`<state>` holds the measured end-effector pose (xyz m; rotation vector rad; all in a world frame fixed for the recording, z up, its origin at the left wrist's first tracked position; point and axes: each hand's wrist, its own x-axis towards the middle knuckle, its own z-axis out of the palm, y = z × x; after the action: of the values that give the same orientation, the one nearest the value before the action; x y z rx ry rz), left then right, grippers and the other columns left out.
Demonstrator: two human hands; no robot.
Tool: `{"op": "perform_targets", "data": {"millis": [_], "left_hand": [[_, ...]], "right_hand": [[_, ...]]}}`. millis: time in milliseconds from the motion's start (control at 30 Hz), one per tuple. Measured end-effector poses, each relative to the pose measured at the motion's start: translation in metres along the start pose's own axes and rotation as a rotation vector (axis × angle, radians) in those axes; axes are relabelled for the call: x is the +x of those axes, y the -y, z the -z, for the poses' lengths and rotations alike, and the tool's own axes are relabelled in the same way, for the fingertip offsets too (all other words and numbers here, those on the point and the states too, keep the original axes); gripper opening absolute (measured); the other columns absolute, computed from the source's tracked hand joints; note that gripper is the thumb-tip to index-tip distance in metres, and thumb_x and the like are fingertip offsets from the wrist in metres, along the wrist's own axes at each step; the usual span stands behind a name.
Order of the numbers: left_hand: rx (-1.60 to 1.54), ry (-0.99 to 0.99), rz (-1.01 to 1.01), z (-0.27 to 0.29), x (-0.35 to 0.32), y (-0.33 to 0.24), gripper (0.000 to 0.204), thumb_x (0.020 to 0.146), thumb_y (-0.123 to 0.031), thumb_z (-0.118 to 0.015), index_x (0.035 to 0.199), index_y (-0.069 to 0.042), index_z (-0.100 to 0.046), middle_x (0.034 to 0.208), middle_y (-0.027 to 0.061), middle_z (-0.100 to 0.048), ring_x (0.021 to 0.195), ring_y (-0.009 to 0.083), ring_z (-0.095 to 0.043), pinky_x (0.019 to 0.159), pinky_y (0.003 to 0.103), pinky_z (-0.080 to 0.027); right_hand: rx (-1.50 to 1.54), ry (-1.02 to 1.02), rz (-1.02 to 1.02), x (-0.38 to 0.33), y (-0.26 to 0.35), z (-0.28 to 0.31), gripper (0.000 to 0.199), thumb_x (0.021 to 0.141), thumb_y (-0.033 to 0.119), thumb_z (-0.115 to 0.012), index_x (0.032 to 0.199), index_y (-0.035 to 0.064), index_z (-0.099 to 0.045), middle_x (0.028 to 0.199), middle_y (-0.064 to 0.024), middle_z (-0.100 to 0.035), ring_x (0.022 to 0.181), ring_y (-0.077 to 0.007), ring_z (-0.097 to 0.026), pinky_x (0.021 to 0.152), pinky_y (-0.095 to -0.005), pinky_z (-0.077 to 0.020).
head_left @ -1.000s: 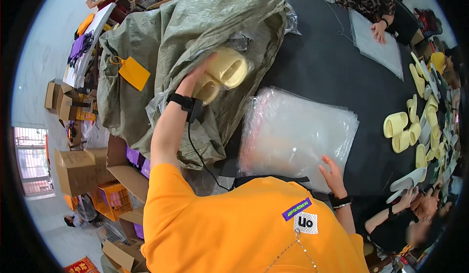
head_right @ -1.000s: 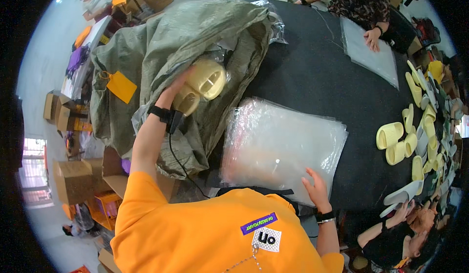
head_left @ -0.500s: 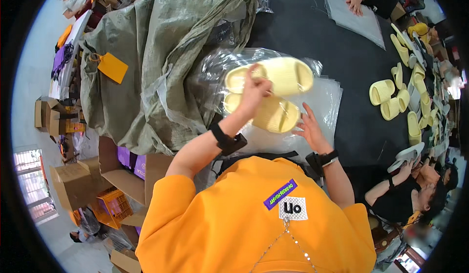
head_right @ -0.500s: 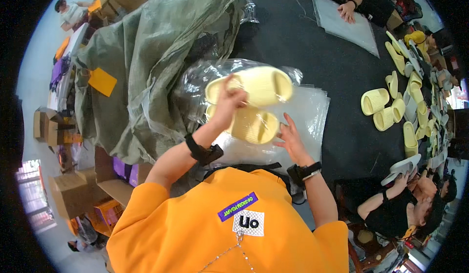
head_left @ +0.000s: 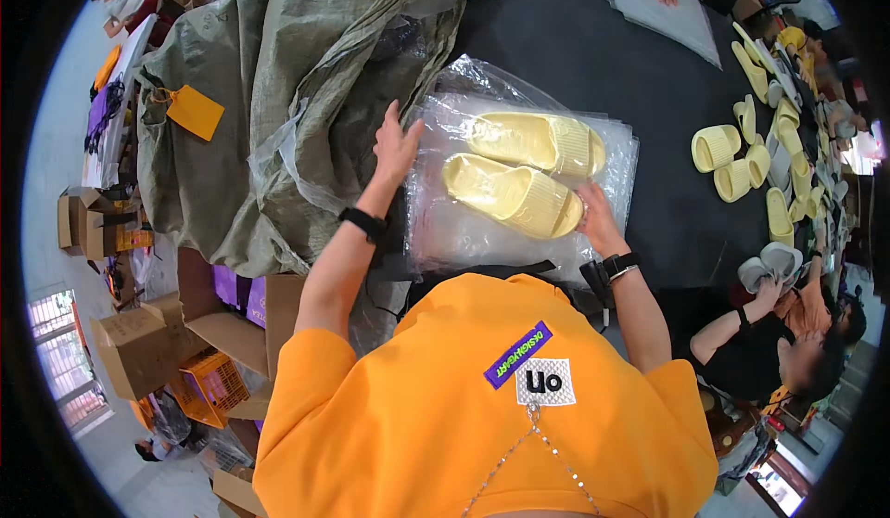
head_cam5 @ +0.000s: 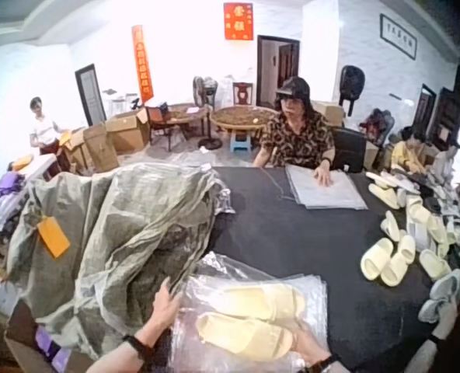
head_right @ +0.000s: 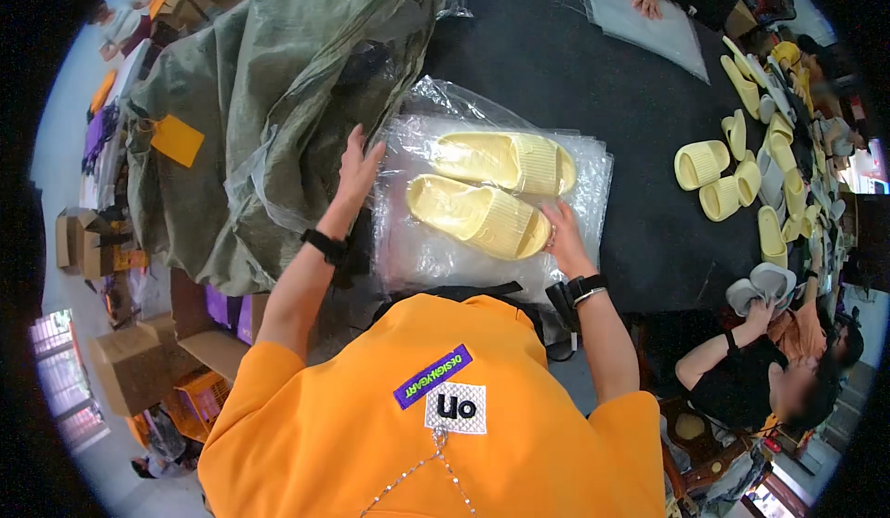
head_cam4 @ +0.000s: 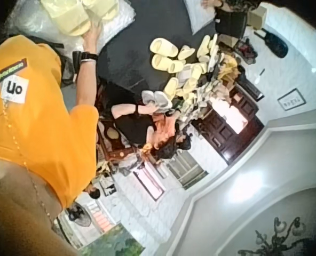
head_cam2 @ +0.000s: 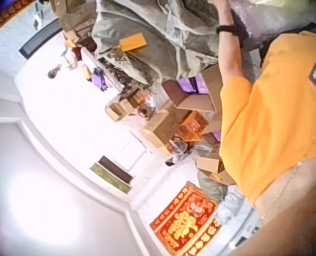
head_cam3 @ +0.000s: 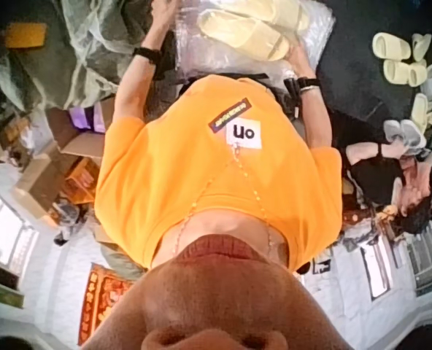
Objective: Packing several pairs of colored slides into plastic bags and placing them into a larger sack.
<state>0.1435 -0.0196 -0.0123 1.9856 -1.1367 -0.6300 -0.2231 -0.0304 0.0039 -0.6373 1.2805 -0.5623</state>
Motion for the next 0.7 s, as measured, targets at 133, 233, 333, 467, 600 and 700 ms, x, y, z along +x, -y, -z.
{"op": "perform_targets", "data": {"millis": [133, 233, 333, 467, 600, 700], "left_hand": [[-0.082, 0.177, 0.008, -0.006, 0.057, -0.006, 0.066, 0.080, -0.041, -0.055, 0.134, -0.008, -0.034, 0.117, 0.0172, -0.054, 0.112, 0.0329, -0.048, 0.097, 0.048, -0.029], [-0.121, 0.244, -0.026, -0.014, 0.102, -0.023, 0.063, 0.080, -0.050, -0.052, 0.128, -0.010, -0.045, 0.112, 0.0176, -0.058, 0.108, 0.0302, -0.053, 0.093, 0.044, -0.035], [0.158, 0.249, 0.045, -0.029, 0.115, -0.057, 0.065, 0.078, -0.056, -0.049, 0.123, -0.009, -0.050, 0.113, 0.0160, -0.058, 0.106, 0.0294, -0.055, 0.090, 0.036, -0.039], [0.277, 0.363, 0.099, -0.034, 0.111, -0.085, 0.056, 0.075, -0.056, -0.053, 0.099, -0.007, -0.065, 0.098, 0.0124, -0.065, 0.094, 0.0296, -0.060, 0.081, 0.036, -0.045], [0.206, 0.201, -0.027, -0.027, 0.104, -0.078, 0.041, 0.075, -0.047, -0.058, 0.091, -0.011, -0.067, 0.084, 0.0100, -0.066, 0.083, 0.0277, -0.063, 0.074, 0.037, -0.047], [0.180, 0.142, -0.133, -0.015, 0.094, -0.078, 0.032, 0.077, -0.039, -0.060, 0.087, -0.009, -0.066, 0.078, 0.0090, -0.066, 0.074, 0.0256, -0.063, 0.065, 0.035, -0.047]], "right_hand": [[0.106, -0.007, -0.073, 0.024, 0.001, 0.028, 0.070, 0.086, 0.049, -0.047, 0.138, 0.0116, -0.018, 0.116, -0.0115, -0.047, 0.096, -0.0216, -0.052, 0.074, -0.0375, -0.0450], [0.054, -0.204, 0.020, 0.038, 0.008, 0.037, 0.058, 0.087, 0.053, -0.043, 0.128, 0.0129, -0.029, 0.104, -0.0088, -0.047, 0.090, -0.0207, -0.050, 0.071, -0.0402, -0.0440], [-0.020, -0.276, 0.078, 0.052, 0.024, 0.045, 0.058, 0.086, 0.052, -0.047, 0.127, 0.0142, -0.031, 0.109, -0.0085, -0.046, 0.090, -0.0214, -0.050, 0.072, -0.0400, -0.0427], [-0.193, -0.304, 0.061, 0.066, 0.039, 0.043, 0.037, 0.087, 0.044, -0.049, 0.113, 0.0180, -0.046, 0.093, -0.0007, -0.054, 0.080, -0.0124, -0.052, 0.064, -0.0306, -0.0401], [-0.291, -0.321, 0.105, 0.076, 0.039, 0.048, 0.020, 0.088, 0.037, -0.050, 0.091, 0.0174, -0.053, 0.083, 0.0046, -0.055, 0.074, -0.0083, -0.050, 0.060, -0.0257, -0.0375], [-0.177, -0.310, 0.186, 0.080, 0.040, 0.047, 0.018, 0.090, 0.031, -0.048, 0.089, 0.0132, -0.052, 0.083, 0.0019, -0.056, 0.075, -0.0101, -0.054, 0.059, -0.0279, -0.0409]]}}
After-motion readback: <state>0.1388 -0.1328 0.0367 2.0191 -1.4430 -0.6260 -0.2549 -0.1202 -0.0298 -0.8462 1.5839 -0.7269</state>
